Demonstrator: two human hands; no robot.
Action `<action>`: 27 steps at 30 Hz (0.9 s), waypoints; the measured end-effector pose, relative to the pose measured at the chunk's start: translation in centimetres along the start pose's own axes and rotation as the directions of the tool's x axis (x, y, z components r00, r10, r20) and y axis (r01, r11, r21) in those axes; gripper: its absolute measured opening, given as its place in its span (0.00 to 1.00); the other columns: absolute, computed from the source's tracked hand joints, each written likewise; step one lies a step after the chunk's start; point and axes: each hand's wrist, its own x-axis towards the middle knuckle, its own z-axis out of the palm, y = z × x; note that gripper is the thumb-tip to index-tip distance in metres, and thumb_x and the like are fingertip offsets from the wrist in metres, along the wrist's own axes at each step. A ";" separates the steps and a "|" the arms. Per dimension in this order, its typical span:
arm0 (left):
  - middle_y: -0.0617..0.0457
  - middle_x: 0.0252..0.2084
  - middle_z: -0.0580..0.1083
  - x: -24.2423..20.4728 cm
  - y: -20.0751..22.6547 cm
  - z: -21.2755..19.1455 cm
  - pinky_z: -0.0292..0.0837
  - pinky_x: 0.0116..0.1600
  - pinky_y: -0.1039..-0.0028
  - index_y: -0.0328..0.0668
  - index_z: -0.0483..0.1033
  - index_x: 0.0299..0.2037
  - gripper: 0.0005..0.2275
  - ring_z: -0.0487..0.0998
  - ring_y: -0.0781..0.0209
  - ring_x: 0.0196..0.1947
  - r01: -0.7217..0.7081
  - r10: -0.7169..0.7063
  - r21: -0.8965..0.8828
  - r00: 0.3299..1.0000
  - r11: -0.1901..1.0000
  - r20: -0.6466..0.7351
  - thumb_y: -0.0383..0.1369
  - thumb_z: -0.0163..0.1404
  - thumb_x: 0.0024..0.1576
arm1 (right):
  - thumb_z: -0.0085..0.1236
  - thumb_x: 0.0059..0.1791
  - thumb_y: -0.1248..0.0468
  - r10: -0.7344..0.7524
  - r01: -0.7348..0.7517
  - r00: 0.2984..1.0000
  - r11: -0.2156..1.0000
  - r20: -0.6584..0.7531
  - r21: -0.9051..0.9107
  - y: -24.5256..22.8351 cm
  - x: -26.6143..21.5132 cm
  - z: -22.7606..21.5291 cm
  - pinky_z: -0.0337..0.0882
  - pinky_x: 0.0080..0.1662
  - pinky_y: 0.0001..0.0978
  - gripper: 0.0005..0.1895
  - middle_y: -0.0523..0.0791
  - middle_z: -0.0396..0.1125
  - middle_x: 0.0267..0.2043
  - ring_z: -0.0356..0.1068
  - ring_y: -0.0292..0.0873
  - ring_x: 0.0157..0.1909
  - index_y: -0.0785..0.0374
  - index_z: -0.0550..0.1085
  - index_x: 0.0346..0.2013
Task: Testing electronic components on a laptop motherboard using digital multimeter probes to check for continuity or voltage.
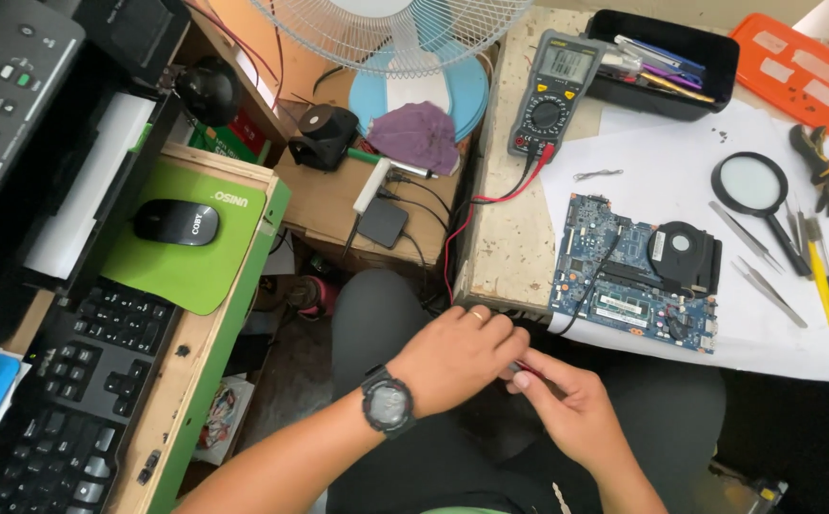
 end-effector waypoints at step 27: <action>0.55 0.58 0.78 -5.1 2.4 -4.7 0.78 0.45 0.73 0.48 0.75 0.71 0.24 0.84 0.65 0.49 0.608 -0.606 -0.794 0.640 0.023 0.473 0.43 0.52 0.64 | 0.58 0.55 0.65 -0.074 0.058 0.989 0.990 0.125 0.128 1.6 0.1 2.6 0.83 0.54 0.34 0.15 0.46 0.82 0.43 0.81 0.39 0.45 0.65 0.84 0.54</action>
